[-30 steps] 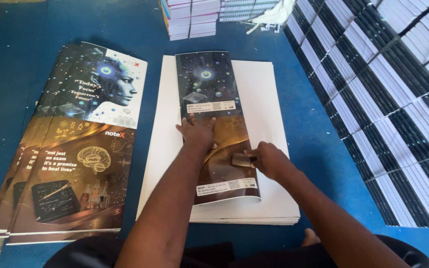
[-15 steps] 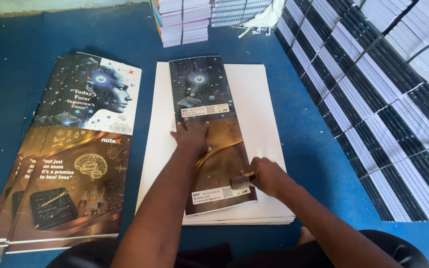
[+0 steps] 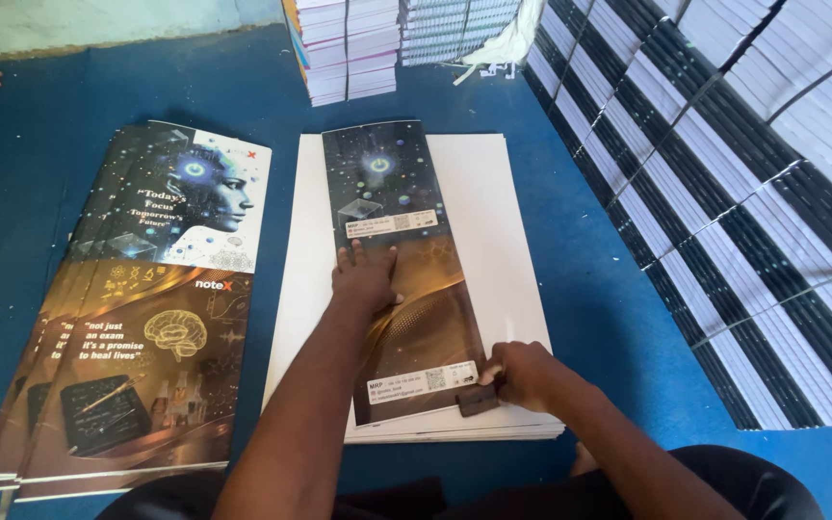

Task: The person is sitting on the floor, folding printed covers over stacks of blank paper and using a wooden block to press the spine. They repeat this process for multiple book units, stacking the finished items to the side.

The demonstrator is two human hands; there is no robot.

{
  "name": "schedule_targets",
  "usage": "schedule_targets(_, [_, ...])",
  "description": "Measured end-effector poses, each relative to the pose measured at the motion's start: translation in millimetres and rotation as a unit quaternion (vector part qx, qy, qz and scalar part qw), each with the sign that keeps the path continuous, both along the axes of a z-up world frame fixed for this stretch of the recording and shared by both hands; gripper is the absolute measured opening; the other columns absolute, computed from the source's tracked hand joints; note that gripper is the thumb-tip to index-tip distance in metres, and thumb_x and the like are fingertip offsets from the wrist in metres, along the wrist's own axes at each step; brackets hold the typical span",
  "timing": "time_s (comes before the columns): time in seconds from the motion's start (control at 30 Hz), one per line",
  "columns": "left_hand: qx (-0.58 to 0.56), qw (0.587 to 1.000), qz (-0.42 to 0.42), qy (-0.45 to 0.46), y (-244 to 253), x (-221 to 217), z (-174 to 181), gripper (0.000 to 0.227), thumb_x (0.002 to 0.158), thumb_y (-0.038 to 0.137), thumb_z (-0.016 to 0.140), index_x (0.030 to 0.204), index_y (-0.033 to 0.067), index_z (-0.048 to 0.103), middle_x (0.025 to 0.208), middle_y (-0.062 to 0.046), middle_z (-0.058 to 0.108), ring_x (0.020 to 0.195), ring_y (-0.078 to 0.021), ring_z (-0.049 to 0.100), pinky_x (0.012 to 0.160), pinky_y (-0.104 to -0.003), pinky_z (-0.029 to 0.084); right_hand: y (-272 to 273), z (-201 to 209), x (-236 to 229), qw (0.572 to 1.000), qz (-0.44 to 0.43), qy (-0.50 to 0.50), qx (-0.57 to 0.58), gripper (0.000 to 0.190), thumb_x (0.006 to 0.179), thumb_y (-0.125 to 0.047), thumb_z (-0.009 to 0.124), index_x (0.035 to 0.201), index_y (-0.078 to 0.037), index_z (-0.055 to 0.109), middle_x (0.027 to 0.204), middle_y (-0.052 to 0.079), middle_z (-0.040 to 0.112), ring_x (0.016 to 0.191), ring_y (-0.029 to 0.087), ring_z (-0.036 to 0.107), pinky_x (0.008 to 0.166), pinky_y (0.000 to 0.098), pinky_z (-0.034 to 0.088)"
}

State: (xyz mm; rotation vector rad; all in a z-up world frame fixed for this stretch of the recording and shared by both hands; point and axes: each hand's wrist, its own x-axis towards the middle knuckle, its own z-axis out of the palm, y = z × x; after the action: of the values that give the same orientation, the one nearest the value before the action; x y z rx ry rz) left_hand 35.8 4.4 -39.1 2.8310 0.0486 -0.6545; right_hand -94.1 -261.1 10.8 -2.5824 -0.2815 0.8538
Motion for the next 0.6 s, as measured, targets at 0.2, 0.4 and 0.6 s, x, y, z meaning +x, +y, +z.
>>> schedule_targets(0.2, [-0.002, 1.000, -0.001, 0.007, 1, 0, -6, 0.105, 0.081, 0.048, 0.084, 0.162, 0.0471, 0.017, 0.173, -0.019, -0.004, 0.158, -0.0470, -0.001, 0.125, -0.055, 0.021, -32, -19, 17, 0.999, 0.034, 0.020, 0.025, 0.028, 0.074, -0.007, 0.086, 0.100, -0.012, 0.080, 0.100, 0.005, 0.076, 0.095, 0.021, 0.072, 0.084, 0.0330, 0.057])
schedule_targets(0.4, [0.012, 0.999, -0.042, 0.018, 5, -10, -5, 0.102, 0.085, 0.047, 0.081, 0.162, 0.0453, 0.015, 0.171, -0.021, -0.006, 0.157, -0.0485, -0.004, 0.125, -0.055, 0.020, -80, -23, 47, 0.970, -0.190, -0.020, 0.151, 0.032, 0.073, -0.008, 0.084, 0.104, -0.010, 0.076, 0.091, 0.013, 0.075, 0.085, 0.026, 0.071, 0.078, 0.0421, 0.056])
schedule_targets(0.6, [0.025, 0.998, -0.051, -0.017, -1, -29, -8, 0.093, 0.090, 0.044, 0.076, 0.162, 0.0415, 0.017, 0.171, -0.021, 0.000, 0.157, -0.0476, 0.001, 0.125, -0.054, 0.021, -112, -15, 52, 0.939, -0.330, -0.077, 0.055, 0.038, 0.080, -0.013, 0.081, 0.117, -0.008, 0.077, 0.108, 0.016, 0.078, 0.098, 0.030, 0.074, 0.088, 0.0443, 0.055])
